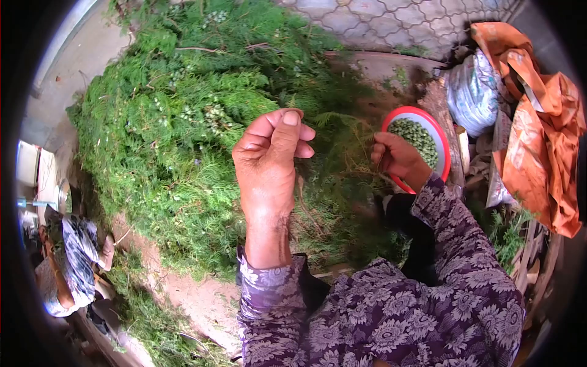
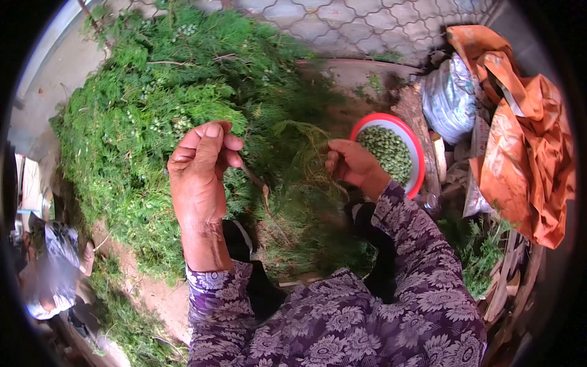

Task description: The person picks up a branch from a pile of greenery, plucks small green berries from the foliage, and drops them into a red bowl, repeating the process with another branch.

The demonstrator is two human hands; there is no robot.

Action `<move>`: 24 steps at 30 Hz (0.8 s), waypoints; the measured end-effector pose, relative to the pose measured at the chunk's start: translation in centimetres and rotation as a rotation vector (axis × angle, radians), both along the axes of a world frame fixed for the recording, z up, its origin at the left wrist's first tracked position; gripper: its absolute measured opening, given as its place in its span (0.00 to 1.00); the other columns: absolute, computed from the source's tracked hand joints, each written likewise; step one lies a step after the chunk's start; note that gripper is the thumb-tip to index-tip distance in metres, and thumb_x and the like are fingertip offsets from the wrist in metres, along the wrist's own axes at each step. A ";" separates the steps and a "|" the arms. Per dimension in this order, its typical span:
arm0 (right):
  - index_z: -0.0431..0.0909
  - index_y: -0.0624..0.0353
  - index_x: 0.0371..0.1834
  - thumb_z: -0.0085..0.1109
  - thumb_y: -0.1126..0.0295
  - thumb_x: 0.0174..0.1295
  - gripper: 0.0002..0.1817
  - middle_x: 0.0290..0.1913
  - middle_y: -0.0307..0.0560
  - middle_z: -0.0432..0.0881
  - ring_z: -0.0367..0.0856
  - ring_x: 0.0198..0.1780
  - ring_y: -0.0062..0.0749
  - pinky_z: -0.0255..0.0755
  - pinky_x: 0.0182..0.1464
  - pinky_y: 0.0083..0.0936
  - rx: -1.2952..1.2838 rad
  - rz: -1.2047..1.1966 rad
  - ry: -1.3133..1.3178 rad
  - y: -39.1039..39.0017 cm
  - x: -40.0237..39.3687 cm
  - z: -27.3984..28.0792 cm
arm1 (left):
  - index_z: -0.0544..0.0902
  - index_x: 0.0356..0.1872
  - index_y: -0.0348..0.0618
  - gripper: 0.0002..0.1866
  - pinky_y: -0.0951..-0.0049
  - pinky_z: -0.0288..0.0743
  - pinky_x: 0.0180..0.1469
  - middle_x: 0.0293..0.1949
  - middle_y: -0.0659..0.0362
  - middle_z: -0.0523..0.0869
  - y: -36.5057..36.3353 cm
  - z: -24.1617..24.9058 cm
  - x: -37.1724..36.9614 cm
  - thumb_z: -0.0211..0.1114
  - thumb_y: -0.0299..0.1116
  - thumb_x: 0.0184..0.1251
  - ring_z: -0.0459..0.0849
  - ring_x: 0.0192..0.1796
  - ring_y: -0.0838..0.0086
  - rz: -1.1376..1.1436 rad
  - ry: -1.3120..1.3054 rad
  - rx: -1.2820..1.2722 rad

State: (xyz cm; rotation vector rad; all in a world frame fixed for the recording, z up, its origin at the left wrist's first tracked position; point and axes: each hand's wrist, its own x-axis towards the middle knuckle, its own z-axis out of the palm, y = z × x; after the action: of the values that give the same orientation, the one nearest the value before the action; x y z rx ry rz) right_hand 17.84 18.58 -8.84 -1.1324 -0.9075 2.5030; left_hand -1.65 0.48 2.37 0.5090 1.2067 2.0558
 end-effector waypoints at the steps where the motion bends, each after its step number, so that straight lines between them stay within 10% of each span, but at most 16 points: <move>1: 0.68 0.54 0.27 0.47 0.67 0.64 0.08 0.21 0.33 0.68 0.69 0.25 0.24 0.68 0.30 0.22 0.008 -0.015 -0.003 0.1 0.5 1.4 | 0.80 0.34 0.35 0.10 0.84 0.69 0.27 0.25 0.60 0.82 0.2 -0.2 0.3 0.61 0.34 0.62 0.75 0.23 0.83 -0.035 0.011 -0.005; 7: 0.71 0.61 0.37 0.45 0.63 0.66 0.11 0.20 0.33 0.68 0.68 0.24 0.24 0.68 0.29 0.26 -0.138 -0.027 0.297 -0.3 1.8 5.1 | 0.79 0.43 0.37 0.17 0.75 0.75 0.38 0.35 0.53 0.82 2.2 -2.3 4.1 0.67 0.34 0.54 0.80 0.34 0.70 -0.323 0.419 -0.202; 9: 0.70 0.61 0.38 0.45 0.63 0.66 0.12 0.20 0.33 0.67 0.67 0.24 0.24 0.67 0.29 0.26 -0.163 -0.076 0.353 -0.5 1.6 4.4 | 0.76 0.48 0.35 0.26 0.66 0.73 0.46 0.42 0.47 0.80 2.7 -3.5 5.9 0.70 0.38 0.48 0.79 0.42 0.58 -0.432 1.259 -0.273; 12: 0.69 0.62 0.40 0.45 0.62 0.67 0.13 0.20 0.34 0.67 0.66 0.24 0.23 0.67 0.28 0.25 -0.276 -0.160 0.490 -1.0 0.9 4.6 | 0.74 0.50 0.35 0.31 0.59 0.70 0.50 0.45 0.41 0.77 2.9 -4.1 9.3 0.71 0.41 0.43 0.76 0.48 0.51 -0.731 1.297 -0.581; 16: 0.68 0.62 0.39 0.43 0.63 0.68 0.12 0.21 0.32 0.64 0.65 0.25 0.22 0.67 0.31 0.25 -0.339 -0.226 0.630 -0.9 0.2 5.7 | 0.74 0.49 0.35 0.24 0.66 0.72 0.45 0.42 0.47 0.80 4.2 -7.5 11.1 0.67 0.37 0.52 0.79 0.43 0.60 -0.554 1.298 -0.467; 18: 0.69 0.63 0.42 0.42 0.64 0.68 0.13 0.26 0.35 0.71 0.72 0.30 0.25 0.72 0.37 0.27 -0.142 -0.203 0.673 -0.2 0.5 5.3 | 0.74 0.48 0.35 0.16 0.75 0.72 0.41 0.39 0.55 0.81 5.3 -8.6 10.8 0.59 0.32 0.61 0.80 0.39 0.71 -0.665 0.697 -0.465; 24: 0.71 0.66 0.49 0.49 0.67 0.64 0.15 0.41 0.49 0.79 0.79 0.42 0.28 0.75 0.43 0.22 0.254 -0.274 0.322 2.2 3.0 6.3 | 0.75 0.42 0.37 0.10 0.78 0.74 0.36 0.35 0.56 0.82 7.1 -5.2 8.6 0.52 0.32 0.67 0.81 0.33 0.75 -0.504 0.334 -0.429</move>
State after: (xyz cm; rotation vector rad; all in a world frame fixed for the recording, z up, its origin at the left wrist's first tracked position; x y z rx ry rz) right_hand 20.88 20.79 -2.58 -0.6951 -0.8797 2.1875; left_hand 6.95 7.57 -2.85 0.8633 1.4799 1.2768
